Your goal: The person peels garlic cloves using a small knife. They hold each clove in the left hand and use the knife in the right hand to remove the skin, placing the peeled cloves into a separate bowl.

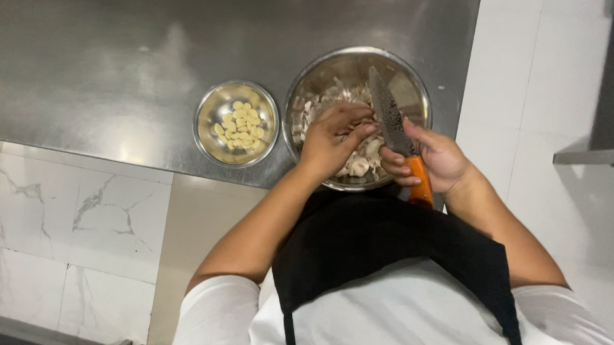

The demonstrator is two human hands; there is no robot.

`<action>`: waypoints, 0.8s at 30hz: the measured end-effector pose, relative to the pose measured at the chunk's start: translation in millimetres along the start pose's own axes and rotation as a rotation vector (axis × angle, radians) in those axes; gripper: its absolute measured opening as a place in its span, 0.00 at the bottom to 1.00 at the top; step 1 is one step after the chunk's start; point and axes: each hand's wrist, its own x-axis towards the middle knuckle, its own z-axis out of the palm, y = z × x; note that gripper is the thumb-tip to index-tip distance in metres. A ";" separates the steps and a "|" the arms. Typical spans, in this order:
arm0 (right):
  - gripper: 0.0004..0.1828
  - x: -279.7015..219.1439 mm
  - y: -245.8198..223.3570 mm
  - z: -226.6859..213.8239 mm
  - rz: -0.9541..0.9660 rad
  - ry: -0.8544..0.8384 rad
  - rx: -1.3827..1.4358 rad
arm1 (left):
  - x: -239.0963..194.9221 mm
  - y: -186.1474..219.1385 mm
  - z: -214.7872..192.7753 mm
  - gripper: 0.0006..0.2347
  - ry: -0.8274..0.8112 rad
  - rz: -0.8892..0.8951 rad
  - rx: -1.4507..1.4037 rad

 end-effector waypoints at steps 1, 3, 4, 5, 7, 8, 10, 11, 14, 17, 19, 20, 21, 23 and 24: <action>0.27 0.0 -3.6 2.2 -0.012 0.003 -0.008 | 4.3 -3.0 3.2 0.07 -0.015 -0.004 0.095; 0.30 -3.6 -3.8 7.6 -0.022 0.014 -0.013 | 14.0 -14.0 1.7 0.11 0.023 0.042 -0.052; 0.32 -4.1 -5.9 8.6 -0.036 0.047 -0.039 | 20.2 -18.2 -0.3 0.14 0.046 0.083 -0.121; 0.33 -6.0 -7.5 8.9 -0.049 0.079 -0.065 | 21.4 -20.4 -1.3 0.15 0.135 0.197 0.170; 0.35 -9.0 -9.9 4.7 -0.058 0.143 -0.056 | 25.0 -23.2 -1.8 0.19 0.307 0.426 0.752; 0.35 -8.8 -9.0 0.5 -0.052 0.171 -0.021 | 26.6 -24.9 3.0 0.16 0.128 0.257 0.712; 0.35 -6.1 -4.7 -9.7 -0.041 0.227 0.027 | 29.7 -31.5 20.5 0.12 -0.229 -0.077 0.610; 0.35 -3.9 -2.2 -14.9 -0.036 0.253 0.039 | 30.5 -37.3 29.0 0.11 -0.358 -0.149 0.690; 0.34 5.7 4.2 -26.2 -0.023 0.300 0.034 | 38.2 -66.0 39.4 0.09 -0.597 -0.277 0.908; 0.33 13.6 7.3 -36.1 -0.004 0.351 0.002 | 40.8 -101.4 40.4 0.10 -0.590 -0.245 1.027; 0.32 11.4 13.1 -39.9 0.014 0.393 0.018 | 39.8 -118.8 38.1 0.10 -0.595 -0.219 1.046; 0.32 11.8 11.9 -42.5 0.019 0.407 0.034 | 40.4 -123.7 37.8 0.10 -0.587 -0.197 1.039; 0.31 11.3 11.7 -44.2 0.024 0.420 0.050 | 40.3 -127.0 37.3 0.10 -0.579 -0.175 1.032; 0.31 9.4 16.7 -45.5 -0.006 0.405 0.038 | 33.8 -130.1 39.6 0.12 -0.556 -0.122 1.020; 0.31 14.4 13.7 -47.7 -0.028 0.385 0.016 | 34.4 -129.9 40.1 0.12 -0.525 -0.083 1.024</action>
